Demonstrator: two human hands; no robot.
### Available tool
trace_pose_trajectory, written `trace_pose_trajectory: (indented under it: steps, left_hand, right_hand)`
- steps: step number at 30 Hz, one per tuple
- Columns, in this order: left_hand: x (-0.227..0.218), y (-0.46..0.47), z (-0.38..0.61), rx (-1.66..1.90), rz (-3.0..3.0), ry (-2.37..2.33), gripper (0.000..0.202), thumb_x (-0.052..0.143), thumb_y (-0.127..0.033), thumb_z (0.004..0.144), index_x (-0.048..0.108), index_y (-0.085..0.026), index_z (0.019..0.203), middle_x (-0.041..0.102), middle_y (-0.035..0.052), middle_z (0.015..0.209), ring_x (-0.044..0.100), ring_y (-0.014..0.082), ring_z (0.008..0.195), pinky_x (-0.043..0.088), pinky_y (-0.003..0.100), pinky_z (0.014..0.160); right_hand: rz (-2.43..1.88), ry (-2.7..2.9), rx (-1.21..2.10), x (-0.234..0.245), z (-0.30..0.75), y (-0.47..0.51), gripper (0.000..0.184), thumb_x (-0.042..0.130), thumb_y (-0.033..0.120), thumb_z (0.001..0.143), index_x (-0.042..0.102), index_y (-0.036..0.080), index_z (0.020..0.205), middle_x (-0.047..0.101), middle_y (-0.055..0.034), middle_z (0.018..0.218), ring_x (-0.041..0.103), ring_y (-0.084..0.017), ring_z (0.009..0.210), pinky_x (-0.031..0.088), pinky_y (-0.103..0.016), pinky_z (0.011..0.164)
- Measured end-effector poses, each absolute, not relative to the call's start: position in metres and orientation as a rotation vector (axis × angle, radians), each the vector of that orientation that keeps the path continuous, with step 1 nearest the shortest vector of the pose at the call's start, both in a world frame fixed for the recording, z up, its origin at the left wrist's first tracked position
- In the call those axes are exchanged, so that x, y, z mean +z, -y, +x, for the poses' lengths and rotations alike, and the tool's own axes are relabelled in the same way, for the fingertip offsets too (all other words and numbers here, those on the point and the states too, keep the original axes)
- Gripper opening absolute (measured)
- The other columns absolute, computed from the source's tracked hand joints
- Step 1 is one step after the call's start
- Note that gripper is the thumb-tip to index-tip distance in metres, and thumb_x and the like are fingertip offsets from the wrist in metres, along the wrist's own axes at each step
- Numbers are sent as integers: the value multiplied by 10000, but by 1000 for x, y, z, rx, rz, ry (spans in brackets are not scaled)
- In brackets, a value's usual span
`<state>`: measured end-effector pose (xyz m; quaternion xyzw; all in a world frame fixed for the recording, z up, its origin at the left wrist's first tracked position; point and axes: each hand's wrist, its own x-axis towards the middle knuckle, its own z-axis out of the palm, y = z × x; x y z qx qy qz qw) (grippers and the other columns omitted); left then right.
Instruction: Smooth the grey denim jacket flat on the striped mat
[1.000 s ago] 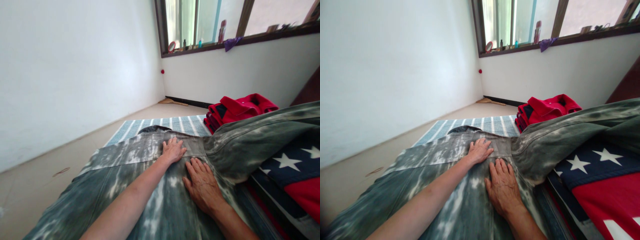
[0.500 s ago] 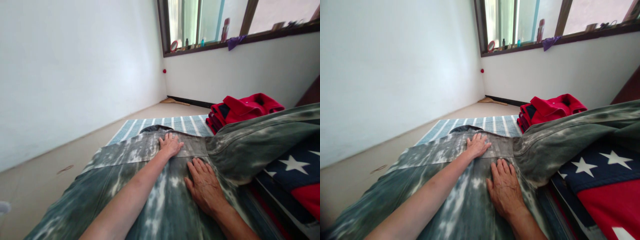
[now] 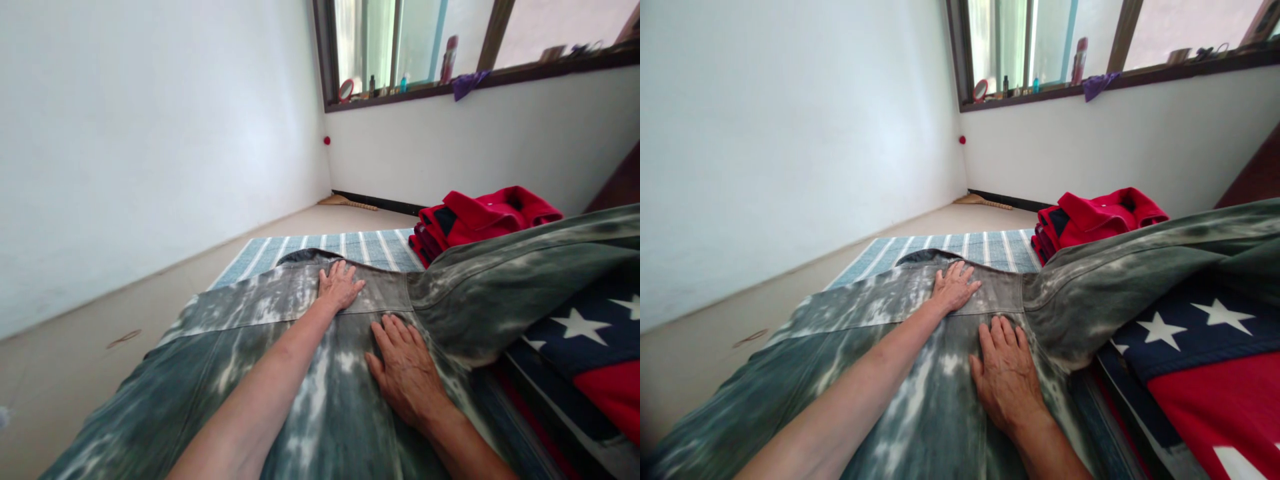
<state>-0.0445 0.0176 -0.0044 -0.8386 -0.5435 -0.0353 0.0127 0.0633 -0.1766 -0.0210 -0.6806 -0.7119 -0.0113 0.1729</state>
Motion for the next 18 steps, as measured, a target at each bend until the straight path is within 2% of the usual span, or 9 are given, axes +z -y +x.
trace_pose_trajectory:
  steps: [5, 13, 15, 18]
  left_hand:
    - [2, -21, -42, -21, -2652, 1766, 611, 312, -579, 950, 359, -255, 1465, 203, 119, 1606, 181, 286, 1467, 176, 611, 1120]
    - [0, -21, -42, -74, -2665, 1751, 572, 331, -565, 946, 413, -256, 1420, 231, 125, 1594, 203, 323, 1451, 181, 623, 1106]
    - [1, -22, -43, -116, -2680, 1741, 543, 361, -555, 944, 443, -253, 1388, 257, 128, 1580, 223, 335, 1439, 196, 627, 1096]
    - [7, -19, -44, -221, -2688, 1724, 424, 421, -499, 946, 527, -235, 1260, 382, 129, 1495, 326, 315, 1380, 266, 582, 1079]
  right_hand:
    - [-1922, 2014, -64, -22, 63, 176, 474, 451, 352, 933, 527, 188, 1372, 493, -108, 1450, 405, -270, 1365, 296, -468, 1129]
    - [-1913, 2013, -60, -22, 63, 176, 478, 440, 359, 938, 521, 186, 1377, 492, -106, 1452, 398, -270, 1371, 297, -475, 1131]
    - [-1915, 2017, -57, -22, 64, 176, 478, 438, 362, 939, 523, 184, 1375, 493, -107, 1451, 398, -272, 1370, 299, -474, 1130]
    - [-1908, 2018, -64, -22, 63, 175, 475, 443, 361, 936, 528, 185, 1370, 498, -106, 1447, 406, -271, 1365, 307, -471, 1126]
